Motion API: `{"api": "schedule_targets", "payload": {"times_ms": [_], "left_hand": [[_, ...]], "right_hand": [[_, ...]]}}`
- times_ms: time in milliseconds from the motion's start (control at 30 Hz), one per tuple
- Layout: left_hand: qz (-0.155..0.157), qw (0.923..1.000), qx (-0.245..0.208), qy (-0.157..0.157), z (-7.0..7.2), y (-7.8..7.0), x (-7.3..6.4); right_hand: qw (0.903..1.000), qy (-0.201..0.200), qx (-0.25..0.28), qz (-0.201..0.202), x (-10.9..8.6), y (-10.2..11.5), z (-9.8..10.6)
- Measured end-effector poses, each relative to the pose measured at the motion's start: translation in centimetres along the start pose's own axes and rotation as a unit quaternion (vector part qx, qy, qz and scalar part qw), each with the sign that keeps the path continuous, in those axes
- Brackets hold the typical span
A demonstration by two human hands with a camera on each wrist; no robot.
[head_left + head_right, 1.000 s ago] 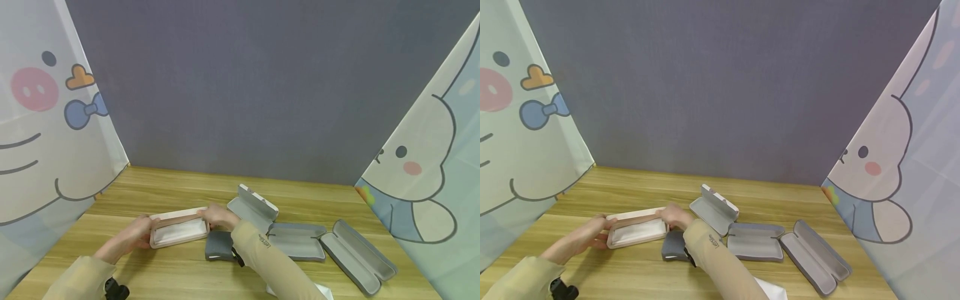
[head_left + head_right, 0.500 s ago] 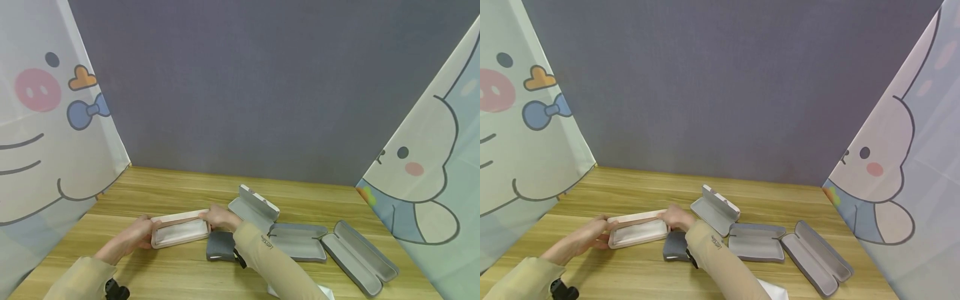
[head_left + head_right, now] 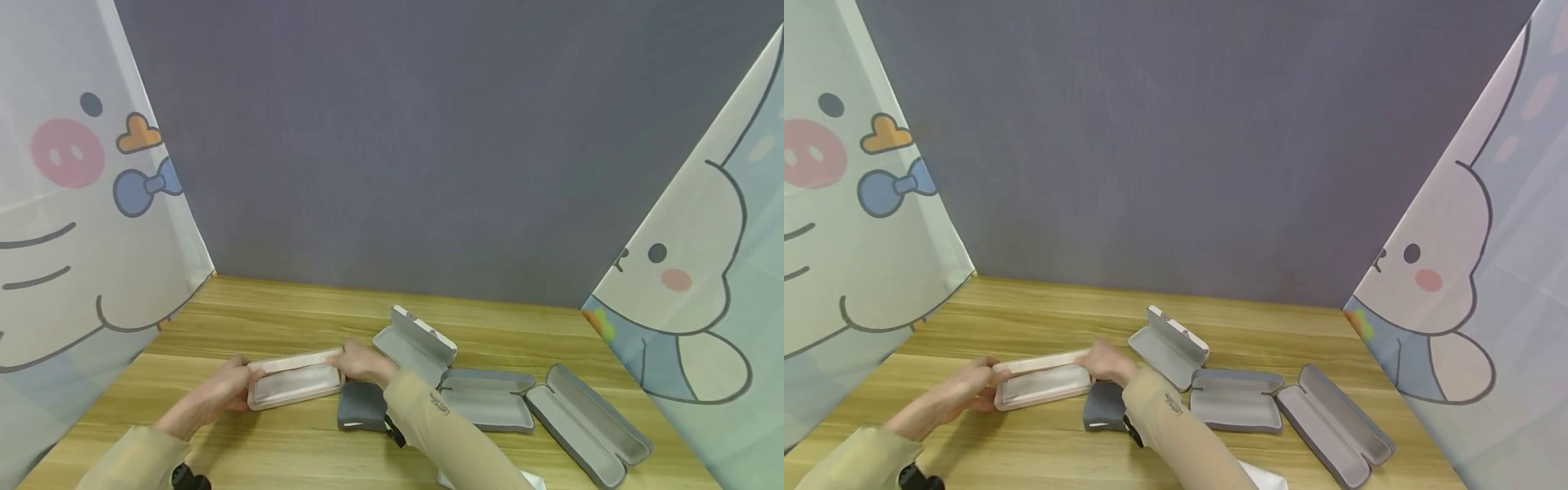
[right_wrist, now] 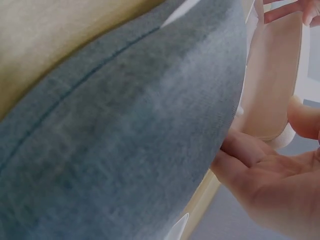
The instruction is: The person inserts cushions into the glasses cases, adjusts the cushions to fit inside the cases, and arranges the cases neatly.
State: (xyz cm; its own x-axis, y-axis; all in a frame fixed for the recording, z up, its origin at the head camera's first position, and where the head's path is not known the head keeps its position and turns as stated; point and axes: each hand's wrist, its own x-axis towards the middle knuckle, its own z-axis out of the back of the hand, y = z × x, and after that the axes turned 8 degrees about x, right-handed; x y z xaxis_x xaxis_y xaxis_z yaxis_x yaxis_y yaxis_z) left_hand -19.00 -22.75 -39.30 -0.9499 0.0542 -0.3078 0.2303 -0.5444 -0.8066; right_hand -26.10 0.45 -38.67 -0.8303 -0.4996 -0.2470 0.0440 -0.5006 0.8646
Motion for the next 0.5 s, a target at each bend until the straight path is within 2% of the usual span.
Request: {"api": "schedule_targets", "payload": {"times_ms": [267,500], "left_hand": [[-0.002,1.0000,0.001,-0.002,-0.28,0.04,0.06],[-0.003,0.9997,0.010,-0.020,-0.57,0.18,-0.05]], "right_hand": [[0.9990,-0.029,-0.034,-0.004,-0.33,-0.01,-0.22],[0.9986,-0.022,-0.048,-0.005,-0.53,-0.16,-0.48]]}}
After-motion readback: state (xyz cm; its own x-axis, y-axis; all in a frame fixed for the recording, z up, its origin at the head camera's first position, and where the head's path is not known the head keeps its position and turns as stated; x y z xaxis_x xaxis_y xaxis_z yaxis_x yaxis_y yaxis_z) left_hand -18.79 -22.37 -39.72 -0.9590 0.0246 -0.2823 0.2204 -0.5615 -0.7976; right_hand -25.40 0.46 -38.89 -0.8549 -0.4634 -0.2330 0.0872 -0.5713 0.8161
